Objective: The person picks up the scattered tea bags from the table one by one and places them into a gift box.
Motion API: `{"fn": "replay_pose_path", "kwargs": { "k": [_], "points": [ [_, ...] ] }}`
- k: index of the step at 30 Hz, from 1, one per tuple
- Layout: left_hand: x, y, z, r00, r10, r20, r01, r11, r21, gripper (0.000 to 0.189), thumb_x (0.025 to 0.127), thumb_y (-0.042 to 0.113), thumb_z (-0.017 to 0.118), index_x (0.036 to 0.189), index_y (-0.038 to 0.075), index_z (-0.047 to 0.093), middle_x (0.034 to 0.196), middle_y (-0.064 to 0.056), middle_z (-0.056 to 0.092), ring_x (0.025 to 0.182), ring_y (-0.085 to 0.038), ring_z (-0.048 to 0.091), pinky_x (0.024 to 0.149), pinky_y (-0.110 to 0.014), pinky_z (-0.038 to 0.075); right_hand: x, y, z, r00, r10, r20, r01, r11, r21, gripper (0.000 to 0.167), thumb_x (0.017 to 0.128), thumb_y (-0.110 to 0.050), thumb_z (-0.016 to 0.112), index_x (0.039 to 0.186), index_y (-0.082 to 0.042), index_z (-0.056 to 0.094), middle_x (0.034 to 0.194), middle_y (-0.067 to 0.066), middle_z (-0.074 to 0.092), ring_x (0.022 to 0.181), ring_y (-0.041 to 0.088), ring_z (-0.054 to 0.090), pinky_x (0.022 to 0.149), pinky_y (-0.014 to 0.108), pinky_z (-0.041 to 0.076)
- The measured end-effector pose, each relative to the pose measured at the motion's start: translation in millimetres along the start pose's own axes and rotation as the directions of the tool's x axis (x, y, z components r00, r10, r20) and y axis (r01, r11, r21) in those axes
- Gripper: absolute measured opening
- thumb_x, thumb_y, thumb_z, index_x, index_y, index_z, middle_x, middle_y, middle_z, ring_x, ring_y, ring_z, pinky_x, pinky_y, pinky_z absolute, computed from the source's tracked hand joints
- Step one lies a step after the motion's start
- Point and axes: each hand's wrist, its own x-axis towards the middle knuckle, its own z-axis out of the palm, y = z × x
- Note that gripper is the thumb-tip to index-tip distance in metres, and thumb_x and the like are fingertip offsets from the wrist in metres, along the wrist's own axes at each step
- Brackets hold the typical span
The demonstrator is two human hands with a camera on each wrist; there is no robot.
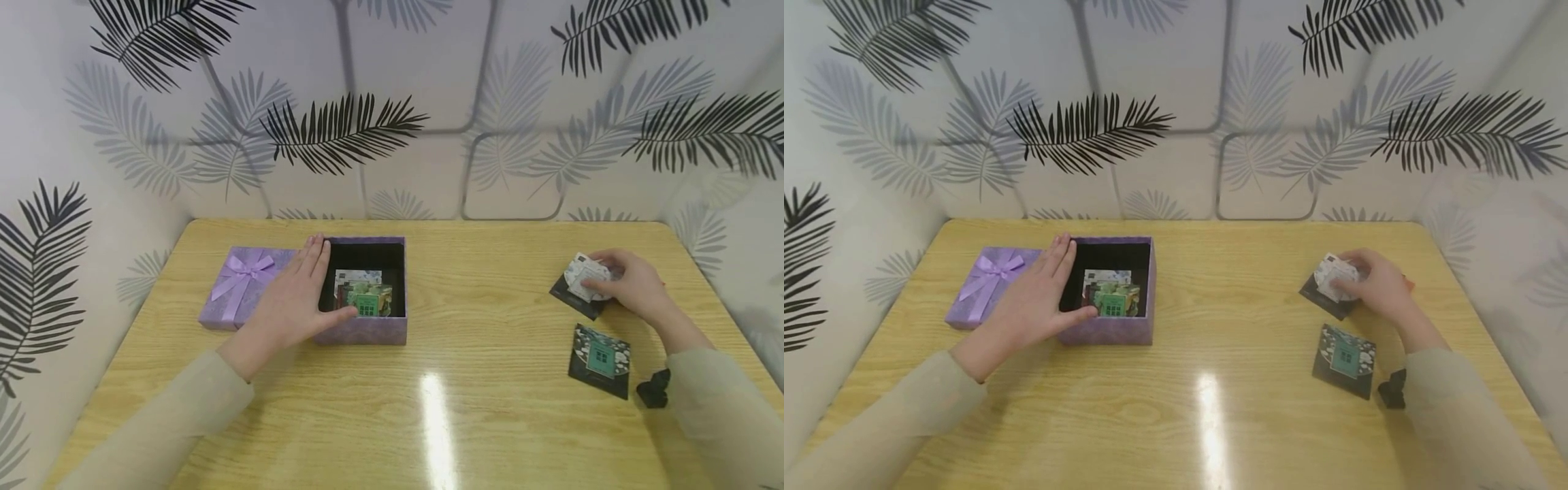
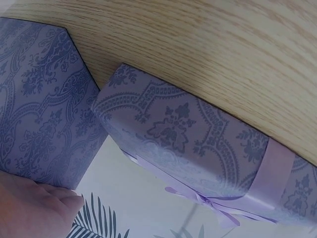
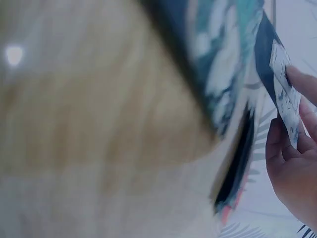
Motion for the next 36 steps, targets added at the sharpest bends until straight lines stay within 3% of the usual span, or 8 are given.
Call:
{"fn": "replay_pose_path", "kwargs": {
  "k": [4, 8, 11, 13, 20, 23, 28, 36],
  "points": [
    [-0.1, -0.3, -0.3, 1.000, 0.000, 0.004, 0.000, 1.000, -0.007, 0.123, 0.093, 0.077, 0.059, 0.168, -0.003, 0.003, 0.179, -0.022, 0.002, 0.167, -0.037, 0.005, 0.136, -0.050, 0.018, 4.2, -8, -2, 0.997, -0.035, -0.071, 0.036, 0.999, 0.018, 0.046, 0.105, -0.025, 0.069, 0.138, 0.006, 0.062, 0.137, 0.035, 0.062, 0.125, 0.051, 0.057, 0.100, 0.059, 0.050],
    [0.6, -0.9, -0.6, 1.000, 0.003, 0.006, -0.003, 1.000, -0.002, 0.124, 0.093, 0.078, 0.059, 0.168, -0.003, 0.002, 0.179, -0.021, 0.001, 0.167, -0.037, 0.004, 0.136, -0.050, 0.017, 8.6, -23, -6, 0.992, -0.052, -0.114, 0.053, 0.999, 0.004, 0.041, 0.107, -0.029, 0.065, 0.134, 0.003, 0.067, 0.130, 0.029, 0.069, 0.104, 0.016, 0.063, 0.082, 0.024, 0.049],
    [1.2, -0.8, -1.2, 1.000, 0.002, 0.011, -0.002, 1.000, 0.000, 0.124, 0.093, 0.079, 0.058, 0.168, -0.003, 0.003, 0.179, -0.021, 0.000, 0.167, -0.036, 0.003, 0.136, -0.050, 0.017, 11.4, -39, -9, 0.993, -0.039, -0.110, 0.041, 0.999, 0.019, 0.043, 0.108, -0.034, 0.063, 0.133, 0.000, 0.068, 0.128, 0.027, 0.069, 0.086, 0.002, 0.056, 0.065, 0.020, 0.048],
    [1.3, -0.4, -1.8, 1.000, 0.000, 0.015, 0.000, 1.000, 0.001, 0.125, 0.093, 0.080, 0.057, 0.168, -0.003, 0.003, 0.179, -0.021, 0.000, 0.167, -0.036, 0.003, 0.136, -0.050, 0.017, 13.9, -51, -11, 0.994, -0.036, -0.102, 0.039, 0.999, 0.035, 0.045, 0.108, -0.037, 0.062, 0.133, -0.001, 0.068, 0.128, 0.027, 0.069, 0.077, 0.005, 0.055, 0.059, 0.025, 0.049],
    [0.9, -0.2, -2.3, 1.000, -0.003, 0.020, 0.003, 1.000, 0.006, 0.125, 0.093, 0.079, 0.057, 0.168, -0.003, 0.003, 0.179, -0.021, 0.000, 0.167, -0.036, 0.003, 0.136, -0.049, 0.017, 30.2, -99, -8, 0.995, -0.059, -0.079, 0.067, 0.993, 0.093, 0.049, 0.109, -0.042, 0.058, 0.137, -0.002, 0.066, 0.138, 0.025, 0.066, 0.122, 0.032, 0.062, 0.101, 0.050, 0.052],
    [0.8, -0.3, -2.1, 1.000, -0.003, 0.015, 0.003, 1.000, 0.004, 0.125, 0.093, 0.079, 0.058, 0.168, -0.004, 0.003, 0.178, -0.022, 0.001, 0.167, -0.037, 0.004, 0.136, -0.050, 0.017, 38.8, -120, -6, 0.992, -0.085, -0.091, 0.094, 0.991, 0.098, 0.045, 0.109, -0.039, 0.061, 0.133, -0.002, 0.069, 0.135, 0.024, 0.069, 0.120, 0.028, 0.066, 0.098, 0.040, 0.054],
    [1.2, -0.4, -1.3, 1.000, -0.005, 0.012, 0.005, 1.000, 0.002, 0.125, 0.093, 0.079, 0.058, 0.168, -0.004, 0.003, 0.178, -0.021, 0.000, 0.167, -0.037, 0.004, 0.136, -0.050, 0.018, 48.3, -154, -1, 0.987, -0.114, -0.109, 0.130, 0.980, 0.151, 0.034, 0.106, -0.030, 0.068, 0.124, -0.002, 0.074, 0.122, 0.016, 0.075, 0.098, -0.004, 0.062, 0.082, 0.012, 0.049],
    [0.9, -0.4, -1.0, 1.000, -0.009, 0.010, 0.009, 1.000, 0.005, 0.125, 0.093, 0.080, 0.057, 0.168, -0.003, 0.003, 0.179, -0.022, 0.001, 0.167, -0.037, 0.004, 0.136, -0.049, 0.018, 53.3, -206, 13, 0.970, -0.211, -0.124, 0.235, 0.944, 0.232, 0.029, 0.104, -0.025, 0.071, 0.122, -0.002, 0.077, 0.123, 0.015, 0.077, 0.093, -0.010, 0.060, 0.085, 0.014, 0.051]
  ]
}}
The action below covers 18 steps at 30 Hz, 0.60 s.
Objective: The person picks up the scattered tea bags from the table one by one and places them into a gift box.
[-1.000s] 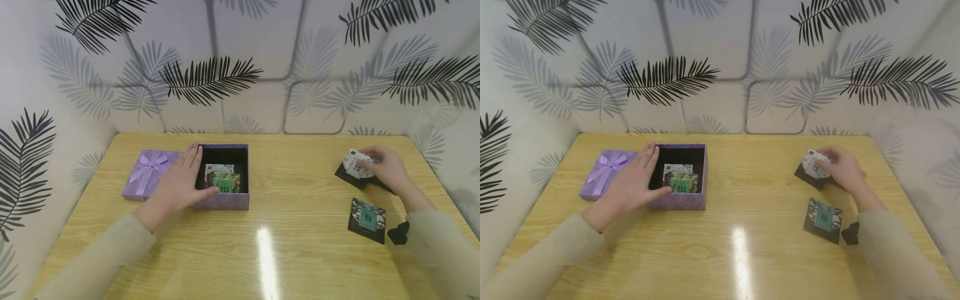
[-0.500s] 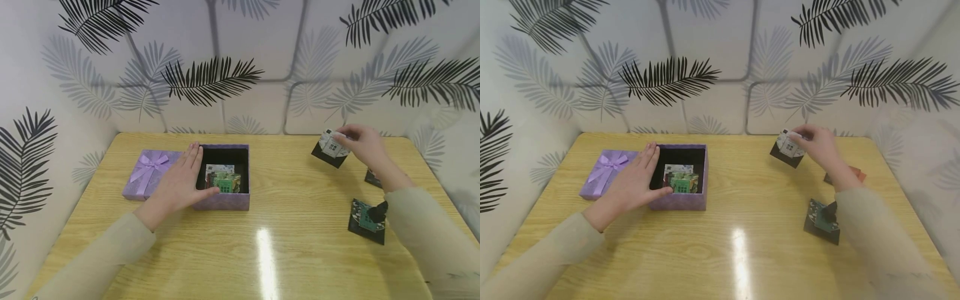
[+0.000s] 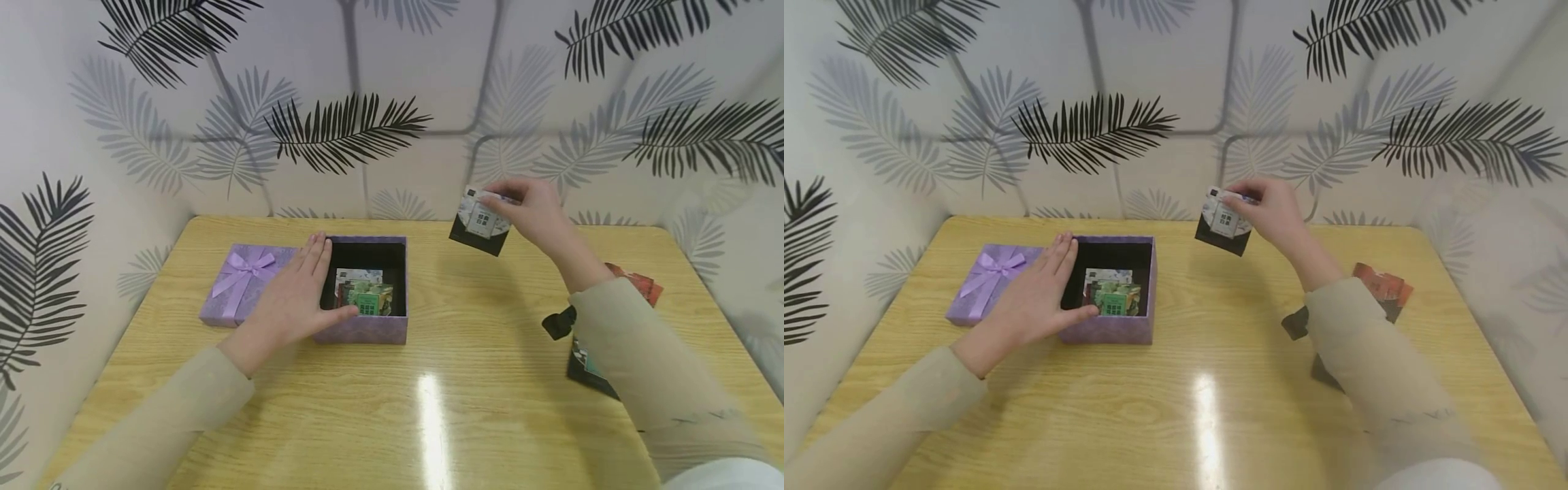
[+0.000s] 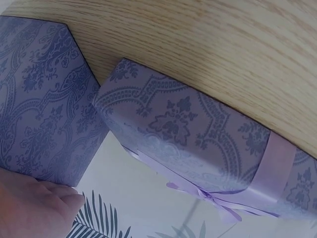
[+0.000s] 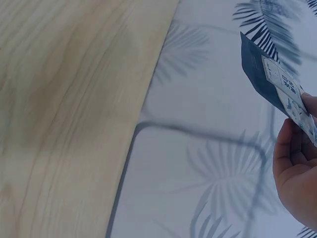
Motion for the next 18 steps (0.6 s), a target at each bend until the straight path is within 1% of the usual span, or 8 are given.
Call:
{"fn": "replay_pose_path", "kwargs": {
  "k": [2, 5, 9, 15, 18],
  "points": [
    [0.1, -0.1, -0.3, 1.000, 0.001, 0.001, -0.001, 1.000, 0.004, 0.125, 0.092, 0.080, 0.057, 0.168, -0.003, 0.004, 0.179, -0.022, 0.002, 0.167, -0.037, 0.004, 0.136, -0.049, 0.018, 2.7, -10, 7, 1.000, -0.029, 0.006, 0.029, 0.999, 0.025, 0.029, 0.104, -0.022, 0.071, 0.122, 0.000, 0.077, 0.124, 0.019, 0.076, 0.091, -0.009, 0.061, 0.082, 0.012, 0.051],
    [0.3, -0.1, -0.7, 1.000, 0.004, 0.004, -0.004, 1.000, 0.015, 0.125, 0.092, 0.080, 0.057, 0.168, -0.004, 0.004, 0.178, -0.022, 0.003, 0.167, -0.037, 0.005, 0.136, -0.049, 0.018, 5.1, -24, 18, 0.997, -0.071, 0.022, 0.070, 0.996, 0.050, 0.028, 0.103, -0.020, 0.072, 0.121, 0.001, 0.078, 0.123, 0.021, 0.077, 0.091, -0.006, 0.061, 0.081, 0.011, 0.050],
    [0.4, -0.5, -1.5, 1.000, 0.008, 0.012, -0.008, 1.000, 0.021, 0.125, 0.093, 0.080, 0.057, 0.168, -0.004, 0.004, 0.178, -0.023, 0.002, 0.167, -0.037, 0.005, 0.136, -0.050, 0.018, 7.0, -39, 34, 0.993, -0.113, 0.045, 0.110, 0.991, 0.072, 0.025, 0.102, -0.019, 0.073, 0.120, -0.001, 0.079, 0.122, 0.019, 0.078, 0.095, -0.001, 0.064, 0.085, 0.013, 0.051],
    [0.7, -0.6, -2.2, 1.000, 0.010, 0.018, -0.010, 1.000, 0.019, 0.125, 0.093, 0.081, 0.056, 0.168, -0.004, 0.003, 0.178, -0.022, -0.001, 0.167, -0.037, 0.003, 0.136, -0.050, 0.017, 11.2, -56, 59, 0.990, -0.118, 0.073, 0.105, 0.981, 0.163, 0.024, 0.101, -0.015, 0.074, 0.120, 0.000, 0.078, 0.121, 0.020, 0.077, 0.093, 0.009, 0.067, 0.079, 0.017, 0.055],
    [0.9, -0.7, -2.2, 1.000, 0.010, 0.015, -0.010, 1.000, 0.016, 0.125, 0.093, 0.081, 0.056, 0.168, -0.004, 0.003, 0.178, -0.023, 0.000, 0.167, -0.037, 0.003, 0.136, -0.049, 0.017, 11.0, -63, 72, 0.989, -0.114, 0.091, 0.094, 0.976, 0.198, 0.024, 0.101, -0.013, 0.074, 0.121, 0.001, 0.077, 0.123, 0.020, 0.076, 0.097, 0.016, 0.071, 0.079, 0.018, 0.056]
  ]
}}
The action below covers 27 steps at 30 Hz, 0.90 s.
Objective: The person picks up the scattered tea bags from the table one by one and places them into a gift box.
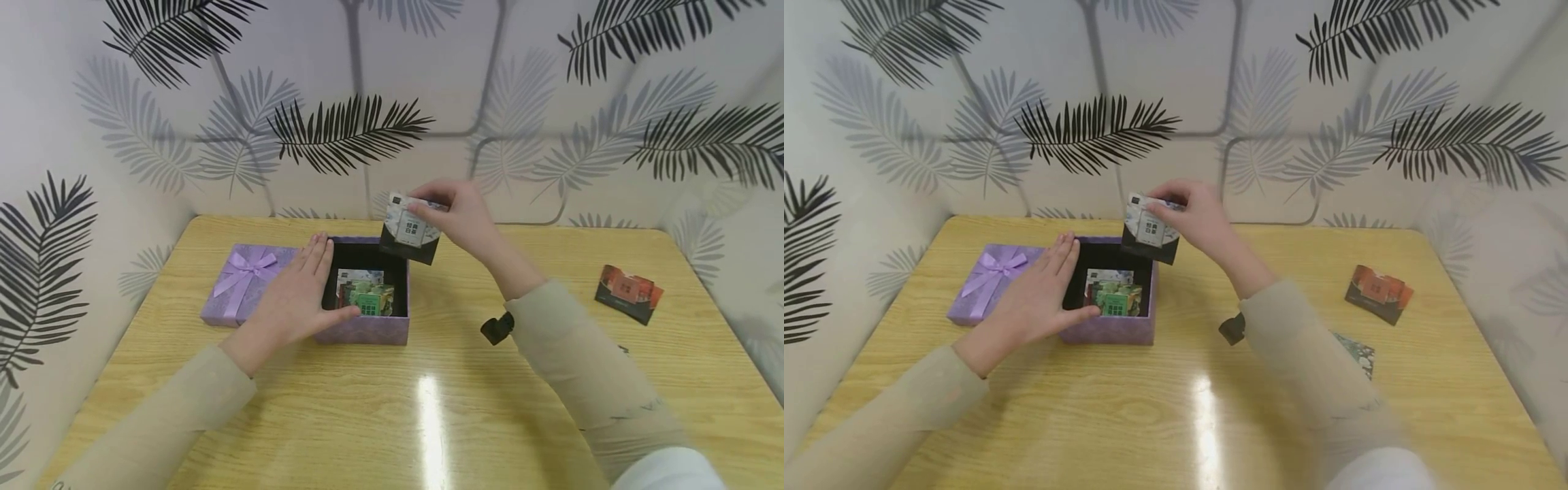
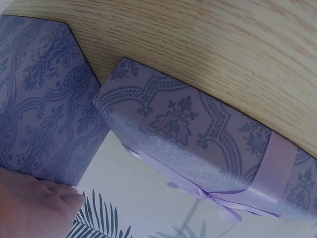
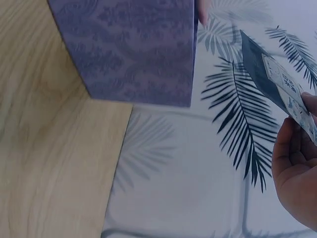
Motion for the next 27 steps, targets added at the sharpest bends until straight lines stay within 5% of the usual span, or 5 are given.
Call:
{"fn": "replay_pose_path", "kwargs": {
  "k": [6, 15, 23, 27],
  "points": [
    [0.9, -0.9, 1.0, 1.000, -0.002, -0.001, 0.002, 1.000, -0.006, 0.127, 0.092, 0.082, 0.055, 0.168, -0.004, 0.003, 0.178, -0.024, 0.002, 0.167, -0.037, 0.003, 0.136, -0.050, 0.017, -1.4, -4, 24, 0.999, -0.014, 0.045, 0.012, 0.999, 0.042, 0.023, 0.101, -0.011, 0.073, 0.119, 0.003, 0.077, 0.126, 0.020, 0.075, 0.112, 0.030, 0.074, 0.091, 0.030, 0.060],
    [1.0, -0.6, 0.5, 1.000, -0.006, -0.002, 0.006, 1.000, -0.019, 0.127, 0.092, 0.082, 0.056, 0.168, -0.004, 0.003, 0.178, -0.023, 0.000, 0.167, -0.038, 0.004, 0.136, -0.050, 0.018, -5.0, 2, 55, 0.988, -0.076, 0.133, 0.073, 0.997, 0.032, 0.021, 0.102, -0.016, 0.073, 0.116, -0.001, 0.079, 0.120, 0.017, 0.078, 0.115, 0.030, 0.074, 0.101, 0.045, 0.060],
    [1.3, -0.5, -0.2, 1.000, 0.001, -0.009, -0.001, 1.000, -0.021, 0.126, 0.092, 0.081, 0.057, 0.168, -0.005, 0.005, 0.178, -0.024, 0.002, 0.167, -0.038, 0.005, 0.136, -0.050, 0.019, -8.2, 16, 73, 0.966, -0.123, 0.229, 0.145, 0.986, -0.080, 0.015, 0.099, -0.014, 0.076, 0.108, -0.004, 0.081, 0.103, 0.011, 0.081, 0.085, 0.019, 0.072, 0.076, 0.025, 0.056],
    [0.9, -0.8, 0.4, 1.000, 0.004, -0.021, -0.005, 1.000, -0.019, 0.127, 0.091, 0.082, 0.057, 0.167, -0.006, 0.005, 0.178, -0.024, 0.003, 0.167, -0.038, 0.005, 0.136, -0.049, 0.018, -9.8, 18, 77, 0.949, -0.129, 0.287, 0.174, 0.975, -0.140, 0.014, 0.099, -0.016, 0.077, 0.106, -0.004, 0.082, 0.098, 0.009, 0.082, 0.081, 0.016, 0.072, 0.074, 0.023, 0.056]
  ]
}}
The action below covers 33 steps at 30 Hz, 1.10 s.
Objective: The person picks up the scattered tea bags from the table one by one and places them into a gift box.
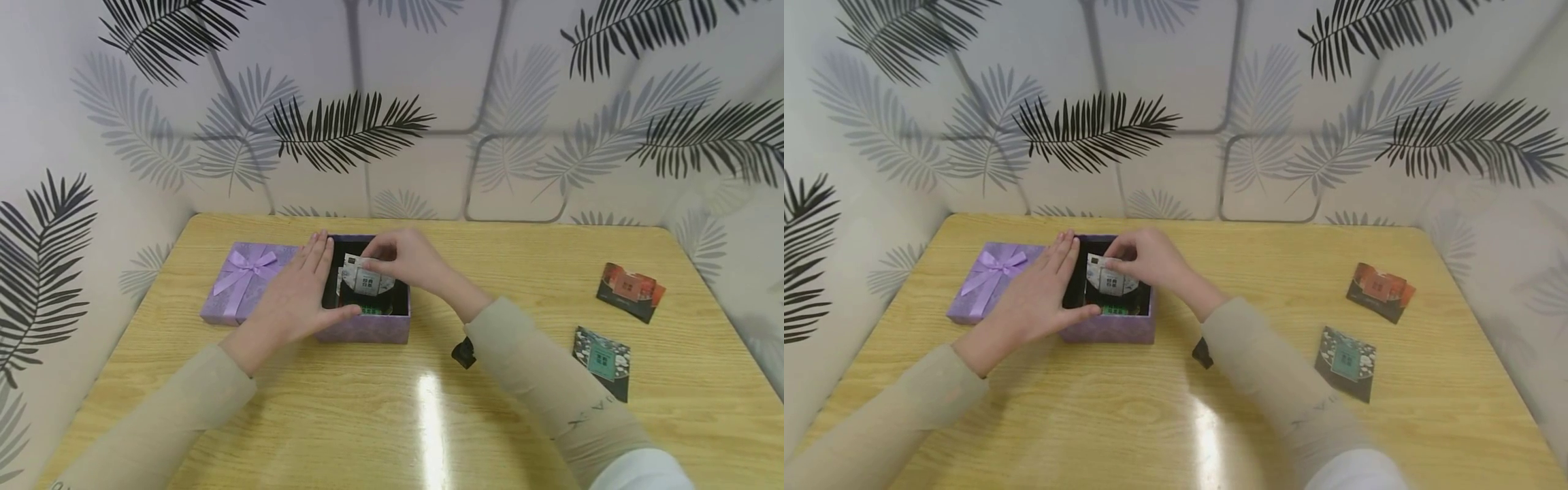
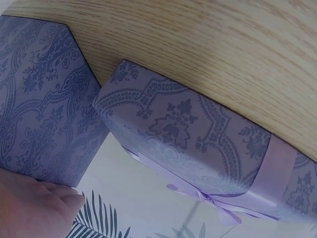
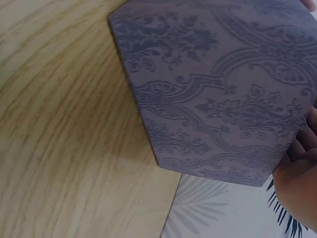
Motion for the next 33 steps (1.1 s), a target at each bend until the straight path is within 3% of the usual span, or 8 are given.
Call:
{"fn": "replay_pose_path", "kwargs": {
  "k": [8, 13, 17, 23, 29, 33],
  "points": [
    [-0.6, -0.5, 0.8, 1.000, -0.004, 0.001, 0.004, 1.000, -0.013, 0.126, 0.092, 0.080, 0.058, 0.168, -0.005, 0.005, 0.178, -0.023, 0.001, 0.167, -0.037, 0.005, 0.136, -0.050, 0.018, 0.1, 1, 7, 0.999, 0.005, 0.043, 0.001, 0.990, -0.143, 0.016, 0.099, -0.022, 0.078, 0.107, -0.009, 0.084, 0.101, 0.004, 0.084, 0.086, 0.017, 0.077, 0.080, 0.031, 0.062],
    [-1.1, -1.3, 2.0, 1.000, -0.003, -0.004, 0.003, 1.000, -0.013, 0.125, 0.092, 0.080, 0.058, 0.168, -0.005, 0.005, 0.178, -0.023, 0.002, 0.167, -0.036, 0.005, 0.136, -0.050, 0.018, -2.5, 0, 12, 0.996, -0.035, 0.084, 0.060, 0.946, -0.320, 0.018, 0.099, -0.028, 0.078, 0.109, -0.014, 0.084, 0.103, -0.001, 0.084, 0.085, 0.014, 0.077, 0.077, 0.031, 0.061],
    [-1.0, -1.2, 1.9, 1.000, -0.002, -0.004, 0.002, 1.000, -0.008, 0.126, 0.092, 0.080, 0.058, 0.168, -0.004, 0.005, 0.178, -0.023, 0.002, 0.167, -0.036, 0.005, 0.136, -0.050, 0.018, -5.2, 0, 14, 0.994, -0.051, 0.092, 0.081, 0.930, -0.358, 0.019, 0.098, -0.028, 0.079, 0.110, -0.014, 0.083, 0.104, -0.001, 0.084, 0.089, 0.014, 0.078, 0.079, 0.031, 0.063],
    [-0.6, -0.2, 1.7, 1.000, 0.000, 0.006, 0.000, 1.000, -0.004, 0.126, 0.092, 0.080, 0.058, 0.168, -0.005, 0.004, 0.178, -0.023, 0.001, 0.167, -0.037, 0.005, 0.136, -0.050, 0.019, -6.2, 0, 13, 0.995, -0.050, 0.090, 0.075, 0.950, -0.303, 0.017, 0.097, -0.021, 0.080, 0.111, -0.011, 0.082, 0.105, 0.001, 0.084, 0.091, 0.015, 0.078, 0.082, 0.031, 0.063],
    [-0.7, -0.1, 1.2, 1.000, -0.003, 0.008, 0.003, 1.000, -0.006, 0.126, 0.092, 0.081, 0.057, 0.168, -0.004, 0.004, 0.178, -0.022, 0.001, 0.167, -0.037, 0.005, 0.136, -0.050, 0.019, -9.7, 1, 4, 0.995, -0.026, 0.091, 0.038, 0.991, -0.128, 0.019, 0.099, -0.013, 0.076, 0.116, -0.005, 0.080, 0.110, 0.006, 0.082, 0.095, 0.019, 0.077, 0.086, 0.032, 0.063],
    [-0.6, -0.7, 1.1, 1.000, -0.006, 0.000, 0.006, 1.000, -0.014, 0.125, 0.092, 0.080, 0.058, 0.168, -0.004, 0.004, 0.178, -0.023, 0.002, 0.167, -0.037, 0.006, 0.135, -0.051, 0.019, -16.6, 5, -5, 0.998, -0.032, 0.049, 0.034, 0.999, -0.038, 0.019, 0.099, -0.011, 0.076, 0.117, -0.004, 0.080, 0.111, 0.008, 0.082, 0.096, 0.021, 0.077, 0.088, 0.036, 0.064]
  ]
}}
